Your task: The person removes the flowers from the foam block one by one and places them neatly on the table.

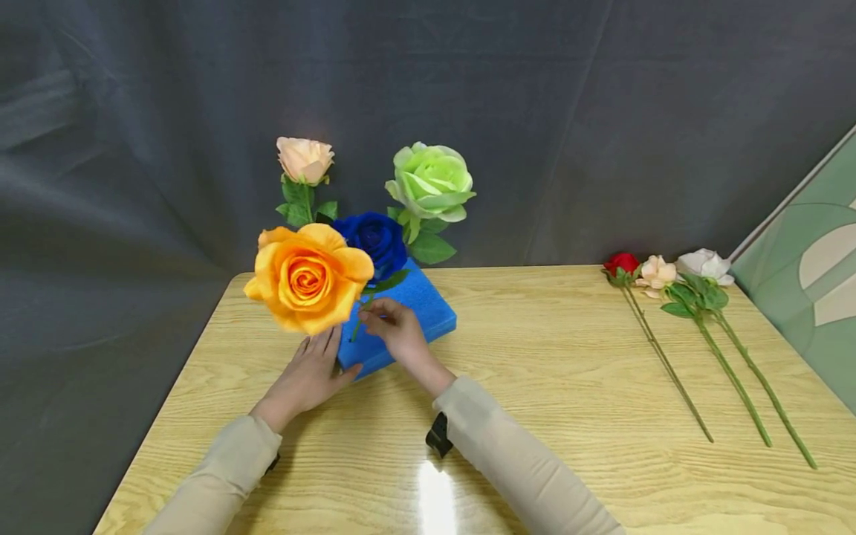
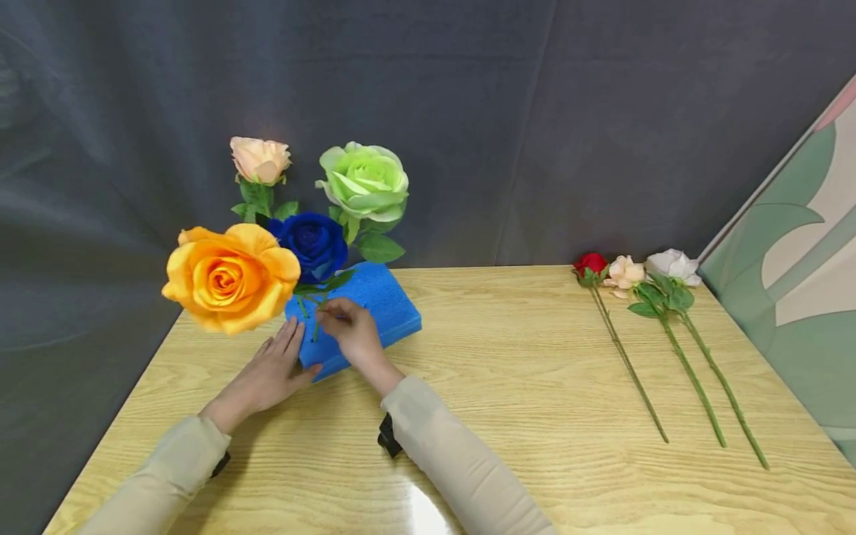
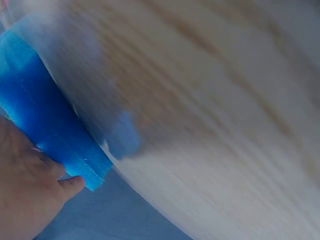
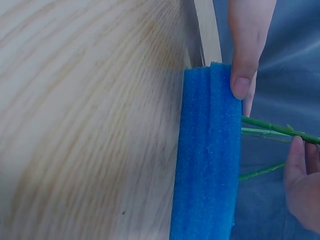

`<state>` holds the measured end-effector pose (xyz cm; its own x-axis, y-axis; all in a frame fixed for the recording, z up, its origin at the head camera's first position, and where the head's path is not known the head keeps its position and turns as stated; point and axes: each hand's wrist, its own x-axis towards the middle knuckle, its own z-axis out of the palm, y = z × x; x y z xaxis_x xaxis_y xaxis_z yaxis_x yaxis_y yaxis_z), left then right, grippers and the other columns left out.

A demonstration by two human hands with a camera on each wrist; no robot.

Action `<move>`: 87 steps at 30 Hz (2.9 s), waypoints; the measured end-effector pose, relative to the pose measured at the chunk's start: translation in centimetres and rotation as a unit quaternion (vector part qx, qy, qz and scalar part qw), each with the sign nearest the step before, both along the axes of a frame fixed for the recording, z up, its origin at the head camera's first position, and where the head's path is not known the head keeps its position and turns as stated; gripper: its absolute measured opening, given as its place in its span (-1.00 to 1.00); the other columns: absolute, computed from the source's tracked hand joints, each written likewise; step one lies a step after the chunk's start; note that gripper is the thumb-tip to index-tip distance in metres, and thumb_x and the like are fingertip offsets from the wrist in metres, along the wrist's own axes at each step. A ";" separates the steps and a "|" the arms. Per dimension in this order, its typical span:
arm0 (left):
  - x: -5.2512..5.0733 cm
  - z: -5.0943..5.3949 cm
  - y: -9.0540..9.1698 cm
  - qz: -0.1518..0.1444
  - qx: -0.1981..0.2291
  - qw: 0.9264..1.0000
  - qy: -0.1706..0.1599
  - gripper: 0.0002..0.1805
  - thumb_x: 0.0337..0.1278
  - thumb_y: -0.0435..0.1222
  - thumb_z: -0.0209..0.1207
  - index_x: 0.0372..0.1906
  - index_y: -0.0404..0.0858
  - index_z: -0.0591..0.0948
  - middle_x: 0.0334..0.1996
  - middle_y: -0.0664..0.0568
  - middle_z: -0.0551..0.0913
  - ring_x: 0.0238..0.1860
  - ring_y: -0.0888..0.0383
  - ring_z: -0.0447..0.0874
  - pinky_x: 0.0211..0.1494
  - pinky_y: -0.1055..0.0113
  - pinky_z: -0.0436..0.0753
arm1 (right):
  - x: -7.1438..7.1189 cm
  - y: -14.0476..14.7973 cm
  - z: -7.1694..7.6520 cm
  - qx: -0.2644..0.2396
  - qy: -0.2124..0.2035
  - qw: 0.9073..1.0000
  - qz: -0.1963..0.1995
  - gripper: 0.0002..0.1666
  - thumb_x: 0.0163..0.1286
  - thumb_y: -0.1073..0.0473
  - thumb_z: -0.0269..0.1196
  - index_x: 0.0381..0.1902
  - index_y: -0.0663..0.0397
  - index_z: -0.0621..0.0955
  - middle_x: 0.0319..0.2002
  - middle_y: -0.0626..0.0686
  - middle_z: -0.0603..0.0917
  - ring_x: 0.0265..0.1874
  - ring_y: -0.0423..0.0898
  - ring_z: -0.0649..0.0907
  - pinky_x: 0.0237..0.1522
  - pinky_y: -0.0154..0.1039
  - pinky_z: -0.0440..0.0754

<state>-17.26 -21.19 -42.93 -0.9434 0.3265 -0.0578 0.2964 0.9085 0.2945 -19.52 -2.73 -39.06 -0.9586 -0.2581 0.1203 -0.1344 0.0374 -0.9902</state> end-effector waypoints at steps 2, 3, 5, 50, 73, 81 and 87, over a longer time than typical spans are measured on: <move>0.0 0.0 0.0 0.002 -0.001 1.000 -0.007 -0.02 0.31 0.14 -0.01 0.50 -0.41 -0.12 0.52 -0.28 -0.11 0.52 -0.25 -0.12 0.48 -0.26 0.00 | 0.0 0.0 0.0 -0.009 0.008 1.000 -0.002 -0.75 0.41 0.27 0.13 -0.09 0.39 0.58 -0.09 0.34 0.62 -0.04 0.23 0.65 -0.02 -0.19 0.68; 0.0 0.0 0.0 0.003 -0.001 1.000 -0.009 -0.02 0.31 0.15 -0.02 0.50 -0.41 -0.13 0.52 -0.27 -0.12 0.52 -0.25 -0.13 0.48 -0.26 -0.01 | -0.1 0.0 0.0 -0.010 0.013 1.000 -0.004 -0.76 0.41 0.28 0.13 -0.11 0.39 0.58 -0.10 0.34 0.62 -0.05 0.23 0.65 -0.03 -0.19 0.69; 0.0 0.0 0.0 0.005 0.000 1.000 -0.014 -0.01 0.31 0.16 -0.02 0.50 -0.40 -0.14 0.53 -0.26 -0.15 0.53 -0.23 -0.16 0.48 -0.25 -0.02 | -0.1 0.0 -0.1 -0.011 0.020 1.000 -0.010 -0.77 0.40 0.29 0.14 -0.12 0.40 0.59 -0.13 0.34 0.62 -0.08 0.22 0.66 -0.05 -0.21 0.69; -0.2 0.2 -0.2 0.003 -0.002 1.000 -0.022 0.00 0.30 0.21 -0.07 0.50 -0.41 -0.12 0.53 -0.26 -0.24 0.54 -0.21 -0.23 0.49 -0.25 -0.03 | -1.0 0.7 -0.7 -0.051 0.031 0.998 -0.022 -0.75 0.44 0.32 0.07 -0.02 0.38 0.55 -0.05 0.35 0.61 -0.02 0.17 0.64 -0.04 -0.21 0.69; -0.2 0.2 -0.3 0.002 -0.006 1.000 -0.019 0.01 0.29 0.24 -0.08 0.51 -0.38 -0.12 0.53 -0.25 -0.23 0.54 -0.20 -0.22 0.49 -0.24 -0.01 | -1.7 1.7 0.4 -0.126 0.037 0.990 -0.053 -0.74 0.47 0.35 -0.01 0.04 0.35 0.49 -0.14 0.17 0.64 -0.15 -0.09 0.67 -0.08 -0.29 0.68; -0.1 0.0 -0.8 0.002 0.001 1.000 -0.010 0.01 0.29 0.23 -0.08 0.50 -0.40 -0.11 0.53 -0.28 -0.18 0.54 -0.22 -0.19 0.48 -0.26 0.00 | -2.7 3.8 1.2 -0.157 0.013 0.984 -0.082 -0.82 0.46 0.38 0.01 -0.07 0.42 0.45 -0.33 -0.16 0.57 -0.31 -0.34 0.62 -0.24 -0.46 0.64; 0.0 -0.3 -0.6 0.000 0.006 1.000 0.008 -0.03 0.30 0.19 -0.04 0.51 -0.37 -0.09 0.51 -0.27 -0.03 0.51 -0.24 -0.05 0.47 -0.24 0.04 | -2.9 4.8 0.8 -0.169 -0.004 0.982 -0.084 -0.75 0.46 0.39 0.00 0.00 0.52 0.40 -0.35 -0.17 0.59 -0.35 -0.35 0.61 -0.26 -0.46 0.64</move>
<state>-17.22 -21.78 -43.26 -0.9441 0.3272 -0.0396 0.3009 0.9049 0.3011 -22.39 2.05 -38.27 -0.9855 -0.0437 0.1639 -0.1461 -0.2727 -0.9509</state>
